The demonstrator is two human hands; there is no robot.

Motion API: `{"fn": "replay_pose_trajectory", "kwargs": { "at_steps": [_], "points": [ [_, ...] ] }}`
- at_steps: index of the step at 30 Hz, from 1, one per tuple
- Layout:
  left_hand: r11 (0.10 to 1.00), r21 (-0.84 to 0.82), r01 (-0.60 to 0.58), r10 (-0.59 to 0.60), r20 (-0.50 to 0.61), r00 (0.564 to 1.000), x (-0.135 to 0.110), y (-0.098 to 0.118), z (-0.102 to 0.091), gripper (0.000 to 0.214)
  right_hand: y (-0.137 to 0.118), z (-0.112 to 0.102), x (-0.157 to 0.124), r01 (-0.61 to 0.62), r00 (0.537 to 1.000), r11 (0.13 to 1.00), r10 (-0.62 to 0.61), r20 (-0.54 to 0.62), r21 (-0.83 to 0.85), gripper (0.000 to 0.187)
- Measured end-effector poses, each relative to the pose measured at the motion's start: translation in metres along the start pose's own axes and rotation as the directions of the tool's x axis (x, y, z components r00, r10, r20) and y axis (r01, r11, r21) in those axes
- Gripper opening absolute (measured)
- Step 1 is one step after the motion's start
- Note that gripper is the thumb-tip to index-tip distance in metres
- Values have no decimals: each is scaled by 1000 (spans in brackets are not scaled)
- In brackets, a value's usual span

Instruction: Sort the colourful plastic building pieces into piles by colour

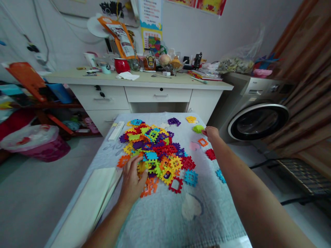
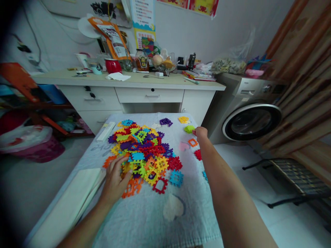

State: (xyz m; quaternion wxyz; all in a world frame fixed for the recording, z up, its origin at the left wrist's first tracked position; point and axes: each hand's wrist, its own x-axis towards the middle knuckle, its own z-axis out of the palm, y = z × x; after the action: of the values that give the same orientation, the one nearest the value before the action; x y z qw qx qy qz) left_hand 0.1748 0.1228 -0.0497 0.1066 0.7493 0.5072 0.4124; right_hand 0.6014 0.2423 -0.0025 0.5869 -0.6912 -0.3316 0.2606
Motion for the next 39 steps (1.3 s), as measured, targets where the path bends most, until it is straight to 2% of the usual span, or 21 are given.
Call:
{"fn": "replay_pose_trajectory", "kwargs": {
  "at_steps": [4,6,8,10,11,14,16,17,19,21,24,27,33,36,39],
  "points": [
    [1000,-1,0,0,0,1000,1,2,-1,39,-2,-7,-18,-135,985,991,136,-104,24,9],
    [1000,-3,-1,1,-1,1000,1,2,-2,40,-4,-10,-35,-144,987,989,146,-68,30,9],
    [1000,-3,-5,5,-5,1000,1,3,-2,40,-6,-11,-57,-108,993,994,108,47,8,12],
    [1000,1,-7,7,-8,1000,1,3,-2,39,-7,-11,-83,-30,971,997,46,234,-72,16],
    [1000,3,-8,8,-10,1000,1,3,-2,39,-7,-10,-96,33,939,990,16,343,-136,18],
    [1000,9,-8,8,-10,1000,1,2,-1,39,-7,-8,-132,329,795,876,-55,605,-353,17],
    [1000,11,-4,4,-6,1000,1,2,-1,38,-5,-7,-150,504,719,739,-73,691,-447,18],
    [1000,10,0,0,-4,1000,1,2,-1,39,-4,-7,-156,563,697,673,-74,714,-480,20],
    [1000,8,4,-4,1,1000,0,2,0,39,-2,-7,-163,627,681,570,-68,729,-532,28],
    [1000,8,3,-3,2,1000,0,1,0,39,0,-8,-164,649,677,525,-67,733,-551,35],
    [1000,15,0,0,7,1000,0,1,1,38,2,-9,-161,627,685,544,-45,727,-558,28],
    [1000,23,-3,2,8,1000,0,1,0,38,1,-11,-158,574,723,600,-52,689,-558,16],
    [999,30,-17,16,7,1000,1,2,-1,37,2,-26,-143,412,816,810,-123,565,-418,8],
    [999,38,-17,17,7,1000,1,2,0,37,5,-48,-127,271,910,895,-119,396,-354,12],
    [999,45,-24,24,8,1000,2,1,1,38,12,-74,-111,183,976,913,-124,180,-365,17]
  ]
}}
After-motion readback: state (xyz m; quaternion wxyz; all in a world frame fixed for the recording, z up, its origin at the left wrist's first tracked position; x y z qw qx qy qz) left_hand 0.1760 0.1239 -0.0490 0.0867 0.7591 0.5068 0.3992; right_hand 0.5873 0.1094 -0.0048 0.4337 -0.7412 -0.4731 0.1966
